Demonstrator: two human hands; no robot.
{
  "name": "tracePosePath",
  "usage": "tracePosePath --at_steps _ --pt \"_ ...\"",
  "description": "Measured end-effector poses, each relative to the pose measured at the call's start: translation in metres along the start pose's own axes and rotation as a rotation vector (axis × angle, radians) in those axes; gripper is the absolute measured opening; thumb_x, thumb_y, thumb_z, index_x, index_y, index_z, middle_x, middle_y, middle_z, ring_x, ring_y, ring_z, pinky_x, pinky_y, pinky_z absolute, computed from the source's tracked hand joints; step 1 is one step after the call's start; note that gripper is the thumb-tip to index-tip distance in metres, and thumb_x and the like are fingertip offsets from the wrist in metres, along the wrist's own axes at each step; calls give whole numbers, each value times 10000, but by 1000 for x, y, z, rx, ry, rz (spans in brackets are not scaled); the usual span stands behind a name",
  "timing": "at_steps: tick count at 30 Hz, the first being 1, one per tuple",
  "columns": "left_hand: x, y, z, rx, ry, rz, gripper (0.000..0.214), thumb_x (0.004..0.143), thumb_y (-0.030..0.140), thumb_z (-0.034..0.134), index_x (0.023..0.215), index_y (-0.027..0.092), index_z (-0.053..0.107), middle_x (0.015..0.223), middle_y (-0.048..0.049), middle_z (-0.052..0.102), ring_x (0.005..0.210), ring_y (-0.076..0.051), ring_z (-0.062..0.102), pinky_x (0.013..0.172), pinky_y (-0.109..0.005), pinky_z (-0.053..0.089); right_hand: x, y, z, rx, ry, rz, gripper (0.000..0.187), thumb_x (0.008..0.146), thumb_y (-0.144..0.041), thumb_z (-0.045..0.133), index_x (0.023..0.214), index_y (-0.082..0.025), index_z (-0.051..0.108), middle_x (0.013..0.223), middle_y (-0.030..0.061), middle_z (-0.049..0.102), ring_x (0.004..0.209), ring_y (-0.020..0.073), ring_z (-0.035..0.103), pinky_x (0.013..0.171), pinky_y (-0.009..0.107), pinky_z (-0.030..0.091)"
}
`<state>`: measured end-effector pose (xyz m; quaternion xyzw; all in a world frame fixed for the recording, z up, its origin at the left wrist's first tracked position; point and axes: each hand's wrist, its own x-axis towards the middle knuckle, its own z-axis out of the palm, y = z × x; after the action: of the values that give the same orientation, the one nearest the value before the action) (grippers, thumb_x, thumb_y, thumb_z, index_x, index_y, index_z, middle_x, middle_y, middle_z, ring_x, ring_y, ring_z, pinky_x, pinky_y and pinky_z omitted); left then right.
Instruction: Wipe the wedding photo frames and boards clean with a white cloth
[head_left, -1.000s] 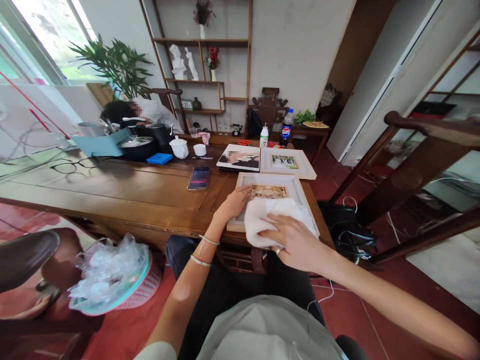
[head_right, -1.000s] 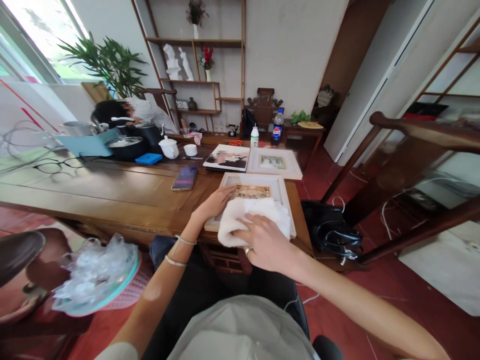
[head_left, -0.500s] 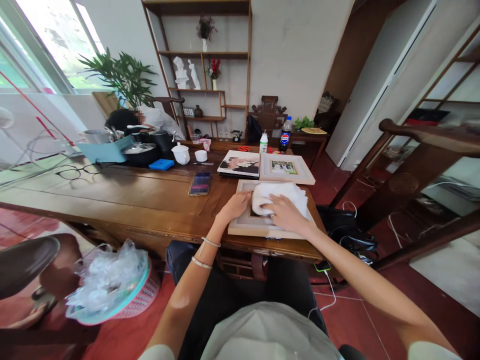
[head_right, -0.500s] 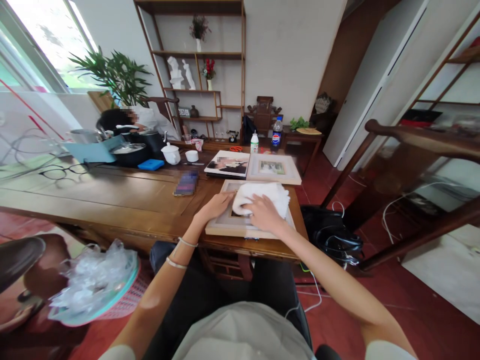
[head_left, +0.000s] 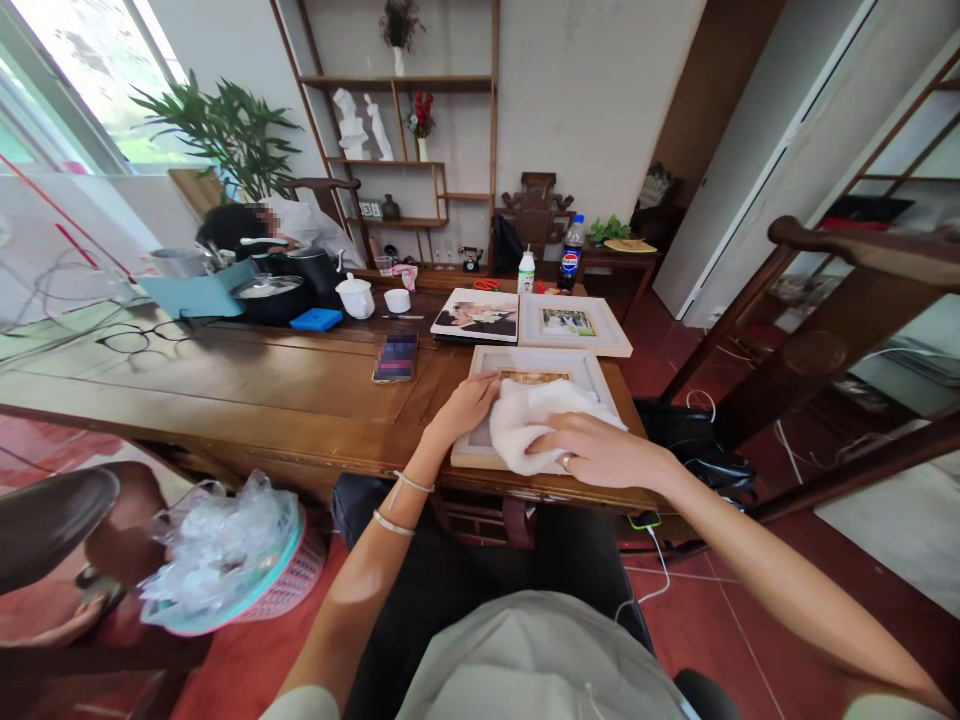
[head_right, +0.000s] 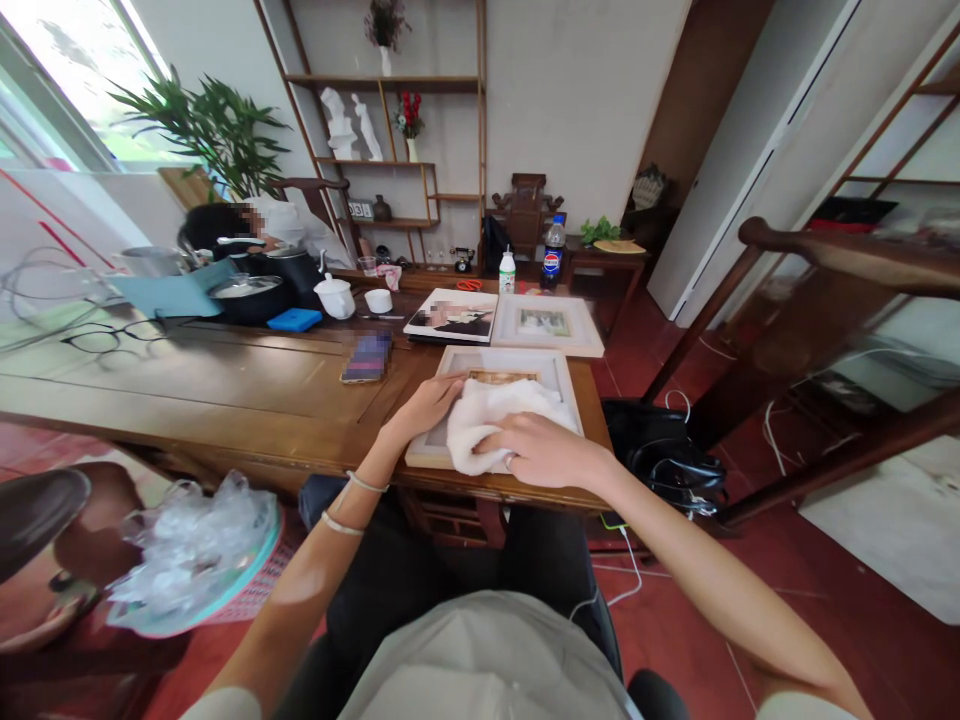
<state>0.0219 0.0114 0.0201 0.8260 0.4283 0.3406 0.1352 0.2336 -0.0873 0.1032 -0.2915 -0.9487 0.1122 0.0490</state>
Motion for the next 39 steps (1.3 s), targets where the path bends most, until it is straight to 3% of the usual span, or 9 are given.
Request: tracePosePath --at_steps 5,11,14,20,26,31,34,36,39 --pt "-2 -5 0 34 -39 53 424 926 301 335 1179 67 582 1270 -142 564 1215 -211 496 1067 -338 343 -36 3 -24 -105 -49 288 489 680 -48 404 1054 -214 672 1010 52 684 906 226 607 813 327 432" --pt "-1 -12 5 57 -32 36 415 928 259 300 1195 102 576 1282 -106 560 1218 -196 494 1068 -354 352 -40 60 -36 -447 295 717 501 760 -94 405 1221 -204 570 1042 111 657 913 281 605 797 386 444" --pt "-3 -12 5 41 -18 23 406 926 254 316 1198 99 574 1284 -104 559 1219 -191 492 1075 -339 345 -19 91 -22 -528 367 707 485 795 -123 421 1267 -180 521 1152 156 596 1064 309 534 888 445 402" --pt "-4 -5 3 50 -32 23 399 923 231 323 1200 85 571 1290 -113 552 1229 -190 478 1077 -322 339 17 121 8 -435 240 578 490 818 -125 409 1297 -199 477 1399 136 393 1301 362 244 952 650 223" --pt "-1 -6 5 64 -21 15 396 920 219 316 1188 83 575 1270 -118 567 1215 -190 492 1071 -332 351 11 91 4 -493 119 452 458 775 -85 444 1219 -130 545 1094 169 607 1137 305 456 939 477 318" --pt "-1 -10 8 66 -15 13 393 915 223 319 1186 112 581 1276 -107 564 1219 -194 490 1063 -341 364 -16 18 9 -345 70 224 391 735 -62 464 1071 -177 628 1185 141 571 1124 276 498 950 429 345" --pt "-1 -12 9 78 -26 34 398 912 226 319 1201 114 569 1304 -109 540 1240 -200 466 1061 -359 365 -28 -16 17 -237 98 152 464 709 -53 479 1127 -211 603 1315 114 498 1233 266 419 1008 435 319" --pt "-1 -13 10 85 -29 46 402 911 221 318 1218 116 554 1318 -107 527 1248 -197 457 1064 -366 358 -31 -22 22 -202 126 162 481 712 -77 499 1158 -228 594 1354 104 470 1272 268 377 1036 459 293" --pt "-1 -12 9 86 -32 60 403 912 216 313 1219 117 553 1316 -101 530 1249 -189 456 1072 -359 347 -27 0 27 -205 160 215 435 739 -127 523 1150 -239 611 1337 98 494 1280 262 372 1043 469 290"
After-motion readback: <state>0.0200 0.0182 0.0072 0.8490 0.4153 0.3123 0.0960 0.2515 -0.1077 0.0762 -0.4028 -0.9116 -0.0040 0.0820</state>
